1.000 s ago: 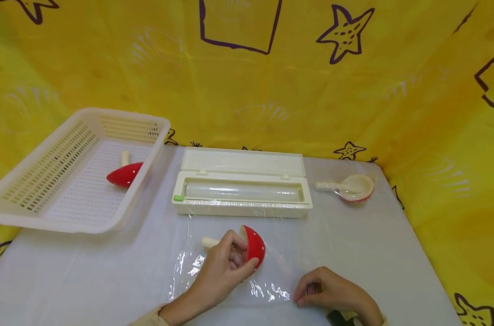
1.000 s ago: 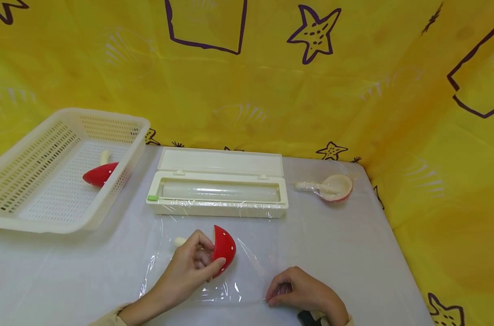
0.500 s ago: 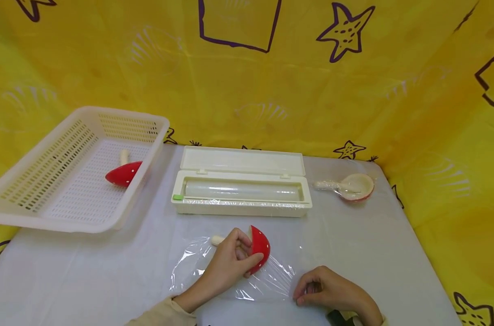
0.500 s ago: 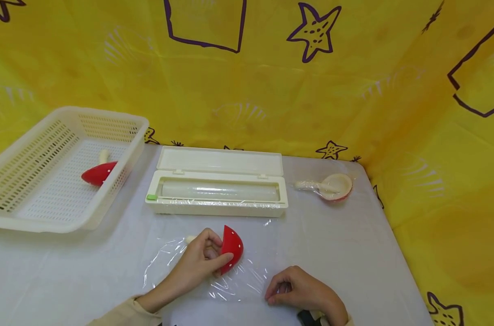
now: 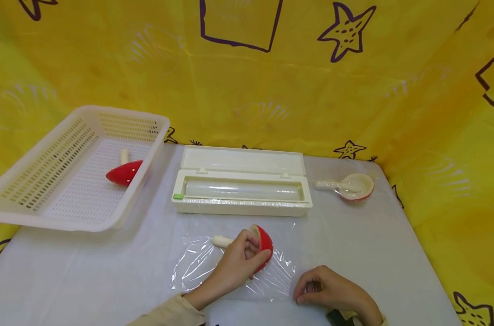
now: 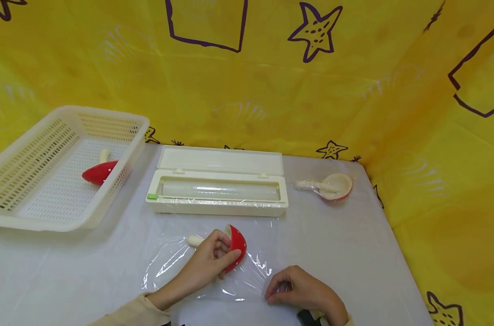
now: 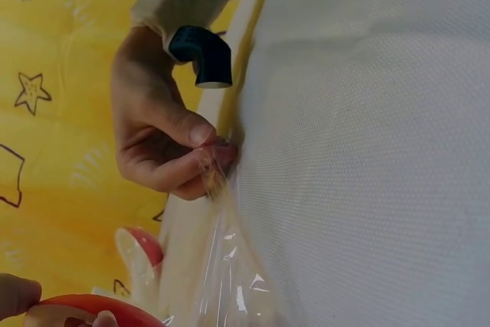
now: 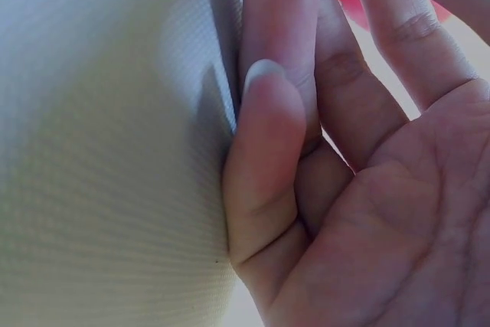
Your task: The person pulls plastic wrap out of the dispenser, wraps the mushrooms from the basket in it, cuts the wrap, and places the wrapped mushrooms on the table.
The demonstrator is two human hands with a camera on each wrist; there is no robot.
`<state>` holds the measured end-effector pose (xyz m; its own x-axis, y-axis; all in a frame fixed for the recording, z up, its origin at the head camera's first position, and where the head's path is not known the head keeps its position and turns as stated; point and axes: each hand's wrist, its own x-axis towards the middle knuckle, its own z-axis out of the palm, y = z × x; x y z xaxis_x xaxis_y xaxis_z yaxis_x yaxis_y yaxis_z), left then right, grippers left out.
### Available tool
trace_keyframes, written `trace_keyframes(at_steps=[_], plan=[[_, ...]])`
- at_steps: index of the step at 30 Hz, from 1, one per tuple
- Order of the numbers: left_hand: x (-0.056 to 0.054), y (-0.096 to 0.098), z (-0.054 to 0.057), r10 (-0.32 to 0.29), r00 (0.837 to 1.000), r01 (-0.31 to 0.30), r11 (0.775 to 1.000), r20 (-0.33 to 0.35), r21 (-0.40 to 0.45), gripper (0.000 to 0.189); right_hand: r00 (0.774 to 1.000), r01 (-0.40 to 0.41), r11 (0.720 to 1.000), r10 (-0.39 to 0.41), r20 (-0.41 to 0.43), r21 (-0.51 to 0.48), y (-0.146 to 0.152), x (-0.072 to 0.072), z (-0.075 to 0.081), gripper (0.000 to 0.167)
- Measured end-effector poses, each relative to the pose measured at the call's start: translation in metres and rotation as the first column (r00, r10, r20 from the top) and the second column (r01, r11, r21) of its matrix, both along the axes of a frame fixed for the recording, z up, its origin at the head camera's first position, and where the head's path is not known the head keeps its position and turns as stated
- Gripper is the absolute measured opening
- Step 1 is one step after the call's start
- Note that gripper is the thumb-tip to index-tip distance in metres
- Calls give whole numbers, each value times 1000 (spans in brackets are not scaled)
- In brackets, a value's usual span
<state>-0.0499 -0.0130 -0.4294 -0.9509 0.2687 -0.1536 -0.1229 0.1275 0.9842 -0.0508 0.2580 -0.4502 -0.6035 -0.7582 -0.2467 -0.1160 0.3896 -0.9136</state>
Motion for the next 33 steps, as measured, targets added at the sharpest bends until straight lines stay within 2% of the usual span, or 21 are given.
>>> trace_keyframes(at_steps=[5, 7, 10, 14, 17, 20, 23, 26, 29, 33], plan=[[1, 0, 0, -11, 1000, 11, 1000, 6, 12, 34, 1000, -9, 1000, 9, -6, -7, 1, -1, 0, 13], [2, -3, 0, -21, 1000, 21, 1000, 1, -8, 36, 1000, -11, 1000, 11, -8, -12, 0, -1, 0, 13], [5, -12, 0, -31, 999, 30, 997, -14, -66, 39, 1000, -14, 1000, 14, -18, -21, 0, 0, -1, 13], [10, -29, 1, -21, 998, 12, 987, -58, -162, 39, 999, -20, 999, 19, -50, -31, 1, 0, -3, 12], [13, -44, 2, -30, 993, 3, 975, -118, -220, 33, 998, -22, 999, 20, -66, -37, 2, 1, -4, 11], [18, -60, 2, -64, 983, 14, 959, -170, -282, 25, 997, -24, 999, 20, -78, -41, 2, 1, -4, 10], [23, -78, 3, -120, 968, 32, 932, -222, -361, 20, 996, -23, 999, 19, -89, -43, 2, 1, -4, 10], [28, -95, 4, -203, 948, 69, 884, -247, -462, 20, 996, -21, 999, 17, -91, -44, 2, 2, -4, 9], [31, -113, 2, -304, 915, 116, 826, -263, -552, 24, 997, -18, 999, 15, -80, -41, 2, 2, -3, 10], [33, -136, -4, -405, 864, 128, 749, -297, -650, 28, 998, -14, 999, 11, -65, -37, 1, 2, -3, 11]])
